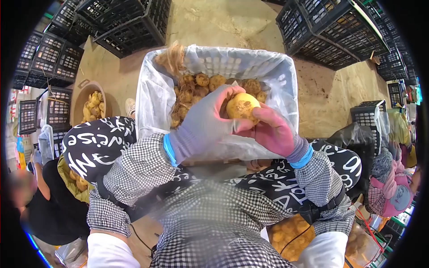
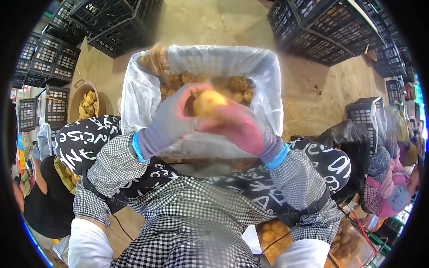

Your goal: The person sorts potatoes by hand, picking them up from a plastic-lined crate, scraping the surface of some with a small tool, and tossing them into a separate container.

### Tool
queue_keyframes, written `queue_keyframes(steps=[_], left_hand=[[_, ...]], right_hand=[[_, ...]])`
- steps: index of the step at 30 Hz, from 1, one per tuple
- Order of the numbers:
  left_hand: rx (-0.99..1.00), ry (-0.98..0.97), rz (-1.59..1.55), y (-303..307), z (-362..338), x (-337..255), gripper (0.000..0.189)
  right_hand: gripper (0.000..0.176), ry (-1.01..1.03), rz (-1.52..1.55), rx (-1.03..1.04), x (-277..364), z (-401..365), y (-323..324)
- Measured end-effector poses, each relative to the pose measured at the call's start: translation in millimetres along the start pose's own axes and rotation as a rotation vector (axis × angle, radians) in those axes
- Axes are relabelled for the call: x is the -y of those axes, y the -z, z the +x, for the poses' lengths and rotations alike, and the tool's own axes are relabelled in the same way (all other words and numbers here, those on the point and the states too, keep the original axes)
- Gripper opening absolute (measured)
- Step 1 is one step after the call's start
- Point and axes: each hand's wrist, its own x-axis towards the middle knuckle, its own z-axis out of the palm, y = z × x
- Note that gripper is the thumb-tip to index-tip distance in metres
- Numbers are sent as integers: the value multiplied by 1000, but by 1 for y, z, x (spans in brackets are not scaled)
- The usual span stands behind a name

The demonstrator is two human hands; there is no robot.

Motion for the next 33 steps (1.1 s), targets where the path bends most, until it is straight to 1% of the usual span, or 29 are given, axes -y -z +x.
queue_keyframes(steps=[2,4,5,6,8,9,11,13,15,17,18,20,21,22,23,25,27,28,30,31,32,33], left_hand=[[22,276,27,11,5,-17,45],[26,334,-7,18,7,-16,39],[17,255,-55,18,7,-7,38],[9,175,-101,18,8,-1,38],[-23,97,17,11,10,8,36],[-39,56,74,7,11,9,35],[42,133,175,6,14,6,34],[80,183,181,10,16,10,34],[83,202,92,19,15,27,35],[64,-54,99,16,18,39,34],[58,-183,105,13,21,33,34],[84,135,-127,12,23,16,38],[96,294,-242,9,24,9,40],[52,313,-199,13,28,9,35],[5,324,-125,20,37,15,35],[-100,350,14,37,57,42,36],[61,410,415,57,76,71,40],[154,440,618,61,83,88,42],[322,353,892,45,96,129,46],[408,303,1023,31,101,145,49],[513,327,1095,13,108,154,47],[616,352,1165,-7,115,164,47]], right_hand=[[52,32,-48,61,-1,2,-1],[54,-47,101,20,-4,1,3],[54,-87,175,1,-5,0,4],[55,-81,176,-18,-4,0,5],[55,-63,183,-60,-5,-1,4],[55,-54,101,-74,-4,-2,3],[56,-40,-67,-98,-2,-5,2],[54,-18,-571,-109,2,-7,-2],[53,-14,-636,-129,0,-8,-2],[53,-16,-293,-137,-2,-8,-4],[53,-10,-135,-132,-2,-6,-5],[53,30,131,-97,8,-7,-11],[54,65,80,-182,12,-14,-9],[55,101,30,-265,20,-27,0],[56,132,-23,-350,28,-39,8],[50,321,-74,-401,66,-100,8],[46,508,-35,-301,108,-175,14],[43,587,-34,-341,122,-214,24],[43,925,-149,-929,120,-290,70],[42,903,-170,-1090,109,-326,95],[41,880,-193,-1248,92,-362,122],[44,781,-97,-1373,72,-403,150]])
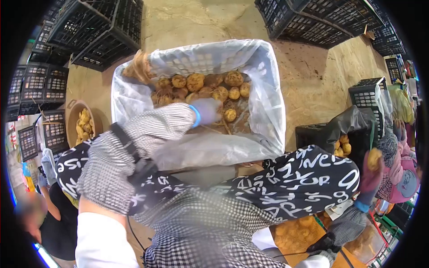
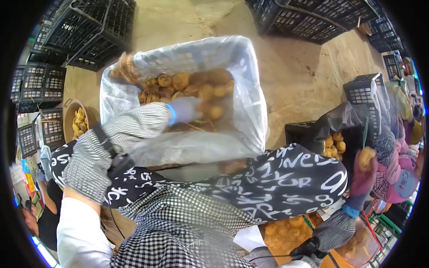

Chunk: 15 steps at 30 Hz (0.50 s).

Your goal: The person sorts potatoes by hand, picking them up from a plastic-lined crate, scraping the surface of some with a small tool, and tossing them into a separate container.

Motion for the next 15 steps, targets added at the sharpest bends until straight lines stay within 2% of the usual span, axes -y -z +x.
queue_keyframes(steps=[1,2,3,4,6,8,10,12,14,15], left_hand=[[-9,3,48,-12,16,-11,47],[-21,7,98,-25,34,-19,48],[-117,55,135,-39,48,-26,49],[-130,80,147,-43,65,-30,48],[-151,124,178,-49,108,-36,46],[-302,516,-136,-95,182,-20,47],[-347,485,-98,-104,194,-22,45],[-403,459,-61,-103,194,-23,44],[-384,368,-55,-90,176,-19,44],[-338,292,-70,-58,145,-25,45]], right_hand=[[48,-116,-36,-117,-15,4,46],[41,-28,-125,-140,-32,-5,79],[35,-153,-118,-123,-42,-9,103],[33,100,-272,-300,-54,-8,139],[30,95,-322,-400,-43,-12,137],[38,253,-653,-208,-38,-18,121],[43,310,-249,21,-30,-27,41],[50,369,-252,174,-19,-25,-38],[50,384,-413,187,-3,-36,-127],[50,416,-360,276,5,-42,-156]])
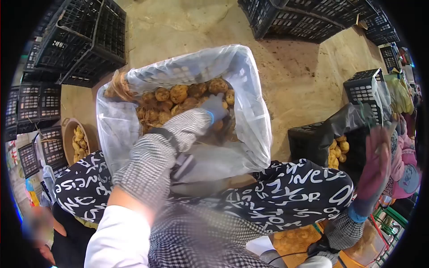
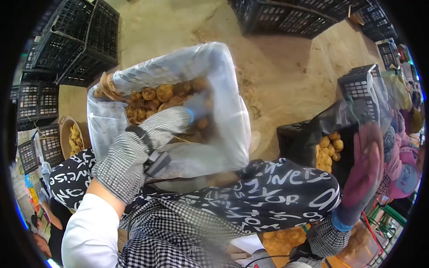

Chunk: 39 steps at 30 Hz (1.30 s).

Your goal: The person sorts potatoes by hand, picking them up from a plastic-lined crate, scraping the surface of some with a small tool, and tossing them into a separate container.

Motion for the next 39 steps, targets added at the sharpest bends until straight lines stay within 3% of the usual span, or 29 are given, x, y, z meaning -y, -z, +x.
queue_keyframes(steps=[4,5,8,10,13,16,19,21,24,25,28,30,32,35,38,39], left_hand=[[160,-179,-45,80,-57,22,49],[173,-237,-31,78,-62,28,48],[224,-414,89,49,-66,42,42],[249,-429,230,12,-66,35,42],[276,-251,179,-55,-40,30,51],[312,-327,215,-43,-37,34,60],[520,-220,-672,23,-56,39,66],[446,-161,-1082,91,-96,25,68],[346,-380,-1561,140,-136,16,72],[296,-419,-1565,159,-152,8,73],[94,-582,-1641,189,-193,-13,72],[-203,-724,-1172,191,-197,-21,68],[-491,-827,-551,203,-203,-26,70],[-477,-947,-328,222,-191,-20,77],[-125,-622,-835,261,-179,-3,82],[-137,-562,-814,264,-166,15,80]], right_hand=[[51,269,13,293,36,5,-78],[51,235,24,283,38,2,-92],[47,136,16,233,36,-15,-129],[45,16,6,289,28,-22,-141],[43,-45,-45,299,10,-21,-150],[42,-77,-62,325,-7,-19,-152],[36,-144,10,354,-11,-23,-159],[33,-174,118,379,-20,-28,-168],[41,-288,165,439,-45,-50,-194],[45,-370,161,438,-45,-62,-207],[58,-561,534,611,-57,-83,-235],[65,-638,840,771,-45,-84,-245],[67,-738,911,638,-37,-86,-258],[65,-999,1066,567,3,-78,-251],[58,-856,1223,622,-1,-64,-243],[58,-840,1216,593,-1,-59,-237]])
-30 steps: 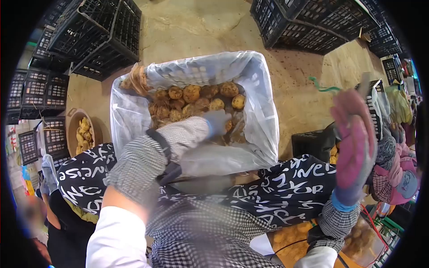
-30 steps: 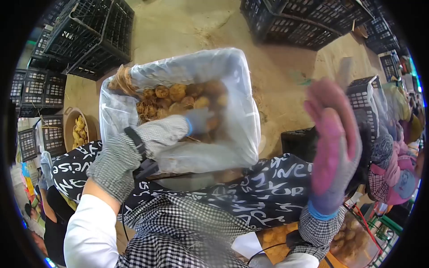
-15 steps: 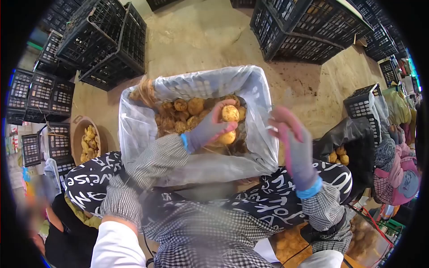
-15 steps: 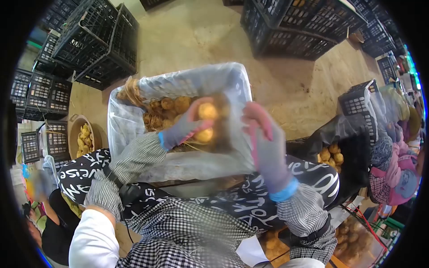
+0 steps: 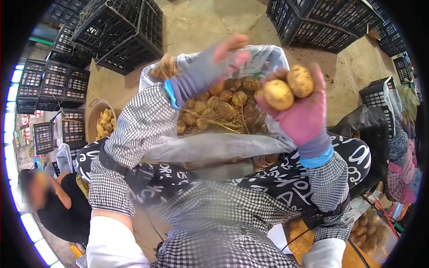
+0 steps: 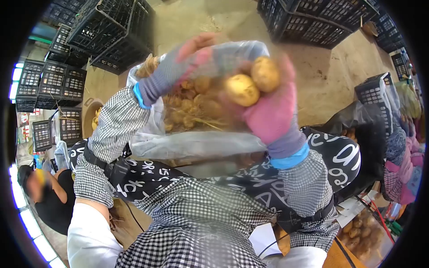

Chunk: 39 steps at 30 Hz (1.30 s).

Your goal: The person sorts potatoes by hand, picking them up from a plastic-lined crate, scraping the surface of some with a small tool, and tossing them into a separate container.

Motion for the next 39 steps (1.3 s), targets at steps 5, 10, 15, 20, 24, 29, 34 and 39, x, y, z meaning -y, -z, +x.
queue_keyframes(steps=[5,10,15,20,24,29,34,39], left_hand=[[432,272,1118,43,-52,171,61],[420,424,1106,-12,-119,244,32],[632,154,1079,-24,-87,208,26],[545,-505,1226,-99,-31,243,31],[391,-525,1308,-158,-12,312,19],[522,-242,1173,-138,-3,265,12],[198,16,1138,-32,8,126,22],[-71,252,721,138,-49,-24,52]], right_hand=[[57,84,55,-169,25,-6,7],[56,47,120,-307,30,-6,14],[54,48,147,-323,35,-12,13],[56,10,150,-260,36,-13,12],[51,279,-347,-287,32,-16,35],[54,271,-310,-287,38,-25,38],[48,63,-62,-249,35,-18,3],[49,111,-152,-242,28,-14,16]])
